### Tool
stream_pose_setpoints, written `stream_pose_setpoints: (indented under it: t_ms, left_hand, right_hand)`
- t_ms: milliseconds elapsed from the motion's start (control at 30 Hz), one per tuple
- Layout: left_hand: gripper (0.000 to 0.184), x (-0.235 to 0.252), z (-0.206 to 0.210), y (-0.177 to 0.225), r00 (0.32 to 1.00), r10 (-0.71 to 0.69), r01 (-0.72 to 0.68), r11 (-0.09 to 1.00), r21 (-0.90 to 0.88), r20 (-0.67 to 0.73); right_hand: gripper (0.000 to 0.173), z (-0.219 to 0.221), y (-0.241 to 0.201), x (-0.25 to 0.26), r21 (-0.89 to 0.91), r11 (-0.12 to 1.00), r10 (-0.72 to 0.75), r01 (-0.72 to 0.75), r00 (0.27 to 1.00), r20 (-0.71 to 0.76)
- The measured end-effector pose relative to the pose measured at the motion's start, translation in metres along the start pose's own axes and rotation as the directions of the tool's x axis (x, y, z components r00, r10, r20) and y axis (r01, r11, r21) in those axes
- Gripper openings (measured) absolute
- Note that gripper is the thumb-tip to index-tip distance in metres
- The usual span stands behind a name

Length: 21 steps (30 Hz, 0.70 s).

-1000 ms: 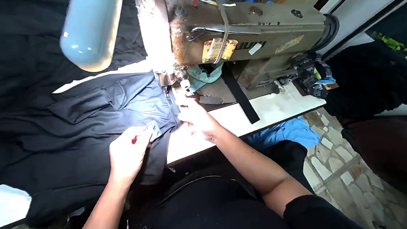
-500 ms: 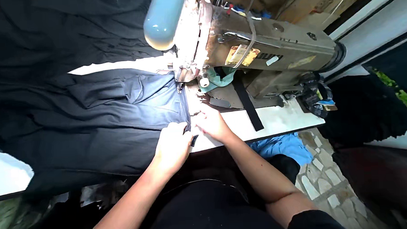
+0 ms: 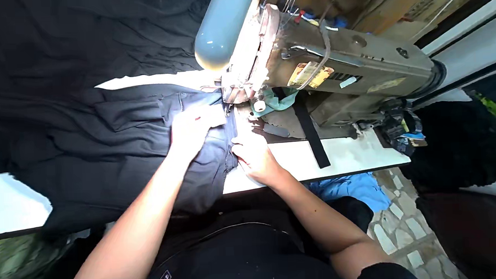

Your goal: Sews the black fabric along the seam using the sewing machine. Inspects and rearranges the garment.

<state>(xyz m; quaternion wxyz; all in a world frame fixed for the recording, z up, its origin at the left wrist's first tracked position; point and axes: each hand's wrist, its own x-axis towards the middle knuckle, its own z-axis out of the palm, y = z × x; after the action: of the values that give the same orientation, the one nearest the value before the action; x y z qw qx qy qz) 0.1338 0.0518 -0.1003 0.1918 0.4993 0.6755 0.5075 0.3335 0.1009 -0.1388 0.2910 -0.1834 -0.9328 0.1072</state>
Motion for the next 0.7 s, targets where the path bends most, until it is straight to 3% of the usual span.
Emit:
stream_pose_setpoints:
  t_ms: [67,133,233,300,467,533,700]
  left_hand:
    - [0.027,0.016,-0.005,-0.02,0.998,-0.007,0.015,0.993,0.113,-0.066]
    - [0.024,0.022,-0.006,-0.018,0.998,0.007,-0.001,0.995,0.095,-0.067]
    - [0.009,0.017,0.007,0.01,0.999,-0.037,0.043,0.981,-0.189,0.032]
    - [0.015,0.017,0.018,0.019,0.979,-0.118,0.167,0.932,-0.322,0.166]
    - [0.026,0.029,0.01,0.012,0.833,-0.387,0.353,0.922,0.158,0.396]
    - [0.028,0.034,0.009,0.015,0.794,-0.43,0.373,0.903,0.214,0.43]
    - [0.024,0.031,0.014,0.021,0.803,-0.472,0.384,0.877,0.29,0.363]
  right_hand:
    - [0.013,0.001,-0.001,-0.003,0.005,0.999,0.046,-0.046,0.999,0.022]
    - [0.012,0.004,-0.003,-0.007,0.043,0.994,0.099,-0.101,0.994,0.043]
    - [0.013,0.006,-0.004,-0.007,0.078,0.989,0.124,-0.127,0.991,0.046]
    - [0.013,0.007,-0.004,-0.01,0.078,0.989,0.122,-0.124,0.992,0.033]
    - [0.014,0.006,-0.006,-0.014,0.105,0.982,0.152,-0.154,0.988,0.029]
    - [0.015,0.006,-0.007,-0.015,0.1,0.981,0.163,-0.165,0.986,0.032]
    - [0.015,0.006,-0.01,-0.015,0.092,0.985,0.149,-0.145,0.988,-0.038]
